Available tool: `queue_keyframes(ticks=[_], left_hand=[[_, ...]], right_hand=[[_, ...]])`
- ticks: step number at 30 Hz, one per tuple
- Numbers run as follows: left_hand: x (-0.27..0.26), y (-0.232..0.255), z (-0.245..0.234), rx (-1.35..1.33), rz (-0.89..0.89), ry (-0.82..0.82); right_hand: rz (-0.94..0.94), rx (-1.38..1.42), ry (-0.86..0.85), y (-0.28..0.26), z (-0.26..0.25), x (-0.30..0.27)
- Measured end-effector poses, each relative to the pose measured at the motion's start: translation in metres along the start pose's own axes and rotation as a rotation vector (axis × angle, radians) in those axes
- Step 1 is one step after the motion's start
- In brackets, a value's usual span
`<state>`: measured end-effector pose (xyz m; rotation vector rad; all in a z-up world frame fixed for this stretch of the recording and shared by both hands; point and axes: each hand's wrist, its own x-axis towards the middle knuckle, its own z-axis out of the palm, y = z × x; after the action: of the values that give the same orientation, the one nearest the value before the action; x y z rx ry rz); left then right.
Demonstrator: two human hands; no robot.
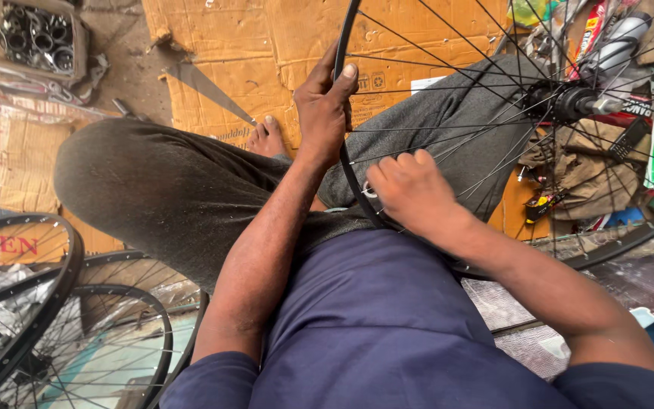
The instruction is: The person is sitting on the floor and using a spoke wrench to tighten the spokes of a bicycle wheel. They rotate the wheel and systematically adjust the tension of each spoke.
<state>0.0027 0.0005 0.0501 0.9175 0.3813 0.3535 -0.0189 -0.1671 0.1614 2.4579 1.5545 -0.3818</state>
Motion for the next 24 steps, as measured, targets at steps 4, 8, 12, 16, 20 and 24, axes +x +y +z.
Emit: queue_keyframes(ticks=[4, 8, 12, 16, 20, 24], left_hand=[[-0.002, 0.007, 0.0, 0.093, 0.019, -0.005], [-0.004, 0.003, -0.003, 0.039, -0.009, 0.002], [-0.007, 0.004, -0.004, 0.139, 0.128, -0.014], [-0.013, 0.014, 0.0, 0.024, -0.005, 0.003], [-0.01, 0.023, 0.003, 0.039, 0.026, -0.023], [0.009, 0.029, -0.005, 0.124, 0.004, -0.126]], right_hand=[[0.025, 0.149, 0.014, -0.006, -0.01, 0.003], [-0.204, 0.422, 0.355, 0.004, -0.032, -0.013], [-0.289, 0.379, 0.396, 0.01, -0.032, -0.017], [0.029, 0.057, 0.027, -0.007, -0.004, -0.002], [0.01, 0.252, 0.079, -0.006, -0.014, 0.001], [-0.175, 0.529, 0.302, 0.005, -0.029, -0.009]])
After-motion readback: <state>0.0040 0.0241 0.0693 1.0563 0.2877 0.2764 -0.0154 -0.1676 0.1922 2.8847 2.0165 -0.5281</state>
